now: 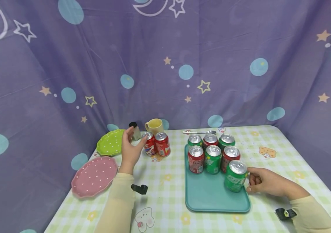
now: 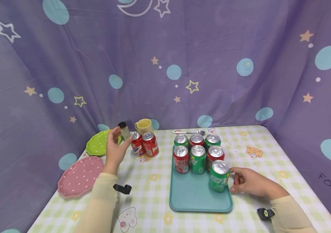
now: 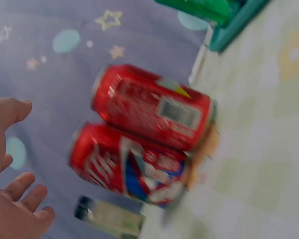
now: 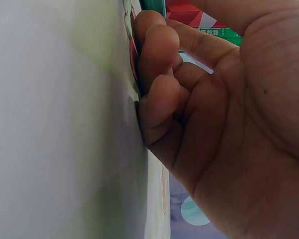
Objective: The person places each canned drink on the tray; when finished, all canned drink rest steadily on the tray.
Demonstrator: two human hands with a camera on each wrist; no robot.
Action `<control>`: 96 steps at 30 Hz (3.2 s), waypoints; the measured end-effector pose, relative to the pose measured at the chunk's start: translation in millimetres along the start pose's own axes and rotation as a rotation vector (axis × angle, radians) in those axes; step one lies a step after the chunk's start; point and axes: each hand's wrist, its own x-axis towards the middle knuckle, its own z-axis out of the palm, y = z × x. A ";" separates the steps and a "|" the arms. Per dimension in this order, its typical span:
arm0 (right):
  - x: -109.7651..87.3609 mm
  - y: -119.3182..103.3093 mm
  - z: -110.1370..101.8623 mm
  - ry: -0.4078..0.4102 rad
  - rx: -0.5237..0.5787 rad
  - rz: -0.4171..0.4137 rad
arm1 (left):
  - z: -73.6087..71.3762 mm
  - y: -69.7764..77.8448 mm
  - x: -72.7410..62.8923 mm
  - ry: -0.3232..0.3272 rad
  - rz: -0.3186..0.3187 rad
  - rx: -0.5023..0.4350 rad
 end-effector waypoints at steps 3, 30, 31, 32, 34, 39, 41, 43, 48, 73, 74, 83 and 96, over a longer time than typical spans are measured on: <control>0.4 0.9 -0.3 -0.001 0.003 0.001 | -1.1 -15.5 -0.5 -0.009 -0.071 0.003; 0.4 4.3 -1.0 -0.002 0.006 -0.009 | 31.0 -65.0 -18.7 -0.165 -0.254 -0.076; 0.3 4.2 -1.1 0.000 0.006 -0.009 | 31.4 -65.3 -18.8 -0.159 -0.260 -0.076; 0.3 4.3 -1.3 0.001 0.006 -0.010 | 31.8 -65.4 -19.0 -0.151 -0.264 -0.078; 0.2 4.4 -1.3 0.002 0.007 -0.013 | 32.7 -65.9 -19.1 -0.138 -0.270 -0.087; 0.5 4.4 0.2 0.003 0.022 -0.027 | 34.0 -69.2 -19.2 -0.129 -0.286 -0.058; 0.7 4.2 0.6 0.003 0.028 -0.033 | 34.6 -70.8 -19.2 -0.129 -0.293 -0.045; 1.0 3.9 0.8 0.004 0.027 -0.028 | 34.7 -71.4 -19.2 -0.131 -0.300 -0.044; 1.2 5.4 0.2 0.005 0.005 -0.010 | 35.7 -72.2 -18.4 -0.110 -0.317 -0.022; 0.4 2.1 1.4 0.007 0.004 0.002 | 18.6 -63.4 -14.9 0.088 -0.312 -0.029; 0.4 2.3 1.3 0.008 0.003 0.001 | 15.7 -61.2 -13.3 0.104 -0.305 -0.026; 0.0 2.8 0.3 0.005 0.022 -0.025 | -10.2 -39.2 -0.3 0.259 -0.200 -0.089; 0.6 2.5 0.0 0.008 -0.009 -0.002 | -31.4 9.1 10.8 0.325 -0.022 -0.188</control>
